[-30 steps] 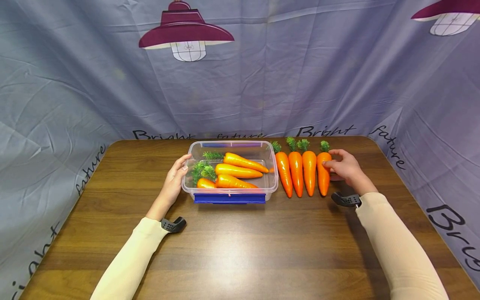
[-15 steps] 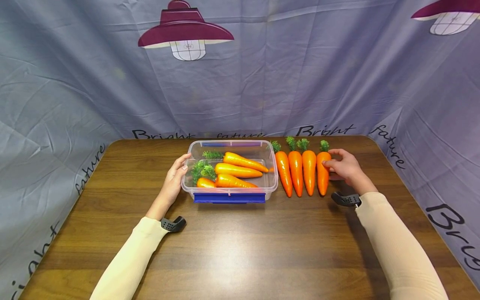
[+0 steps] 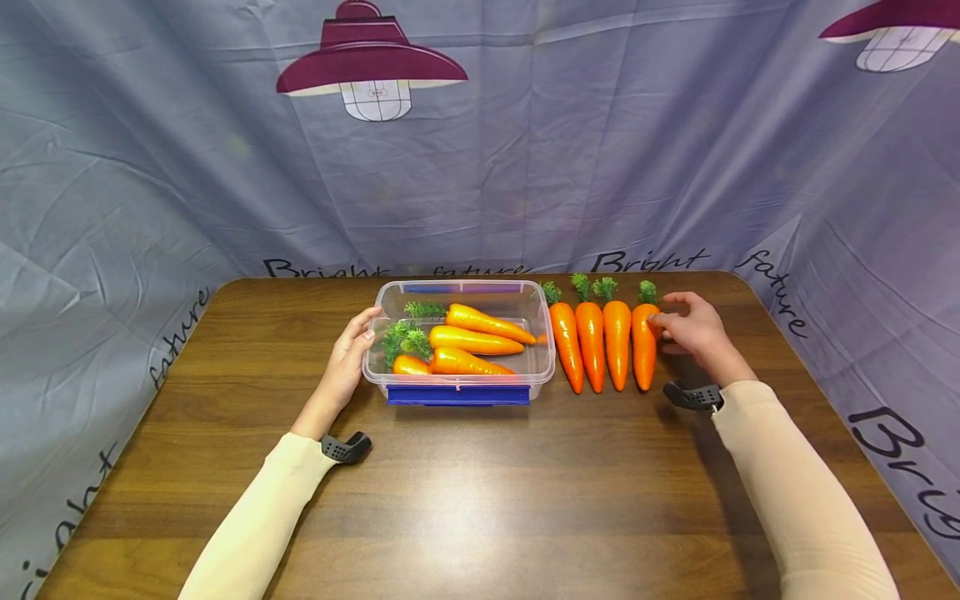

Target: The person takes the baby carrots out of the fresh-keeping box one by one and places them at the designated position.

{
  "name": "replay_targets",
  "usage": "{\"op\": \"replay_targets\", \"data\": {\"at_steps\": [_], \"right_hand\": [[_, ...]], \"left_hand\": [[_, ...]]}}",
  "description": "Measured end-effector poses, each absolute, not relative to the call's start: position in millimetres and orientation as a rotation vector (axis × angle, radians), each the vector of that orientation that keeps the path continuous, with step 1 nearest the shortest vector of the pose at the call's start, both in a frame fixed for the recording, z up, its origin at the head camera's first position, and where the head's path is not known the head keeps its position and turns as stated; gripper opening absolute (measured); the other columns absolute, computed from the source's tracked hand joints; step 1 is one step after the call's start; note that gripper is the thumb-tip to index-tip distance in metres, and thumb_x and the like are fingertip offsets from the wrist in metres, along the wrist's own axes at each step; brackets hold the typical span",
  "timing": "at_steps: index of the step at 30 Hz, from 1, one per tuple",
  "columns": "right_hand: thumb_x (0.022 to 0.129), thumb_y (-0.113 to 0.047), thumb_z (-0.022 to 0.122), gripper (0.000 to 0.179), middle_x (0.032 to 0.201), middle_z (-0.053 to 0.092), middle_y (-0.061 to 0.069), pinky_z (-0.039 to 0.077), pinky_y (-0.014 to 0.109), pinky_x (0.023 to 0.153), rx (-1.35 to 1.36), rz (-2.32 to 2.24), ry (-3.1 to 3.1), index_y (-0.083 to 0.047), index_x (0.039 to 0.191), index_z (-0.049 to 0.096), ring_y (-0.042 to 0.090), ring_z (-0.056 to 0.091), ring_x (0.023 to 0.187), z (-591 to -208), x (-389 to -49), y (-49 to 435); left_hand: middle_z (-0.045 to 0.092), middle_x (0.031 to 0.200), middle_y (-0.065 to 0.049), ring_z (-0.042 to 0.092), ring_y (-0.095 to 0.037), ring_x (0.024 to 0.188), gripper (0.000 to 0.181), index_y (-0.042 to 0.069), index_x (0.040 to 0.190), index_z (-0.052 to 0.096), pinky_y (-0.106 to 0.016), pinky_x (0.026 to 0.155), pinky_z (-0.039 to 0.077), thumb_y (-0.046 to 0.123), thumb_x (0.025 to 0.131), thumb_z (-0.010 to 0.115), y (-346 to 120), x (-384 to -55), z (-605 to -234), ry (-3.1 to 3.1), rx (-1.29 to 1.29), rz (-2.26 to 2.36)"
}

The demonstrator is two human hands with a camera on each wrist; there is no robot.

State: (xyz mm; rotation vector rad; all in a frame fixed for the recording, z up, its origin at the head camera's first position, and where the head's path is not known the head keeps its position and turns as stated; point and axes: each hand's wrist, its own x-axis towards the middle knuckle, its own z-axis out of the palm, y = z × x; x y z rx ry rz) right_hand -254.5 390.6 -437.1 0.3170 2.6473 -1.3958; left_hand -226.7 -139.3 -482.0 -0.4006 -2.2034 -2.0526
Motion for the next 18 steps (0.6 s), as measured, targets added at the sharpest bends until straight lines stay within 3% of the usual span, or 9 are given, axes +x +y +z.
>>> {"op": "replay_targets", "data": {"at_steps": [5,8,11,14,18], "right_hand": [[0.098,-0.024,0.063,0.057,0.083,0.057,-0.016,0.061,0.029,0.062,0.320,-1.437,2.714,0.002,0.143,0.038,0.002,0.059,0.067,-429.1,-256.2,389.6],[0.098,-0.024,0.064,0.036,0.078,0.059,-0.023,0.060,0.027,0.060,0.288,-1.518,2.702,-0.013,0.128,0.048,0.002,0.061,0.066,-423.0,-258.6,385.4],[0.098,-0.022,0.064,0.024,0.079,0.061,-0.024,0.060,0.025,0.062,0.227,-1.578,2.665,-0.030,0.114,0.048,0.001,0.062,0.068,-415.3,-260.8,378.3],[0.099,-0.021,0.063,0.024,0.083,0.061,-0.022,0.060,0.027,0.065,0.165,-1.588,2.625,-0.034,0.112,0.047,0.001,0.064,0.071,-407.5,-262.3,369.4],[0.100,-0.024,0.063,0.028,0.089,0.061,-0.021,0.062,0.030,0.069,0.114,-1.555,2.593,-0.025,0.123,0.048,0.003,0.066,0.075,-396.3,-264.3,355.4]], "left_hand": [[0.038,0.160,-0.024,0.035,-0.034,0.146,0.046,-0.005,0.148,0.042,-0.020,0.108,0.036,0.008,0.103,0.039,-139.3,-226.4,-482.0,-2.204,-0.402,-2.059],[0.038,0.160,-0.024,0.033,-0.034,0.148,0.047,-0.005,0.148,0.042,-0.028,0.113,0.034,0.008,0.103,0.039,-139.6,-226.6,-481.9,-2.202,-0.402,-2.059],[0.037,0.160,-0.024,0.032,-0.035,0.149,0.047,-0.005,0.148,0.042,-0.030,0.114,0.032,0.008,0.103,0.039,-139.7,-226.5,-481.8,-2.200,-0.400,-2.058],[0.037,0.160,-0.024,0.034,-0.035,0.147,0.047,-0.005,0.148,0.042,-0.025,0.111,0.035,0.008,0.103,0.039,-139.6,-225.9,-481.6,-2.202,-0.400,-2.065],[0.037,0.160,-0.025,0.038,-0.036,0.143,0.047,-0.006,0.148,0.041,-0.018,0.105,0.038,0.008,0.103,0.039,-139.7,-225.4,-481.0,-2.204,-0.404,-2.068]]}}
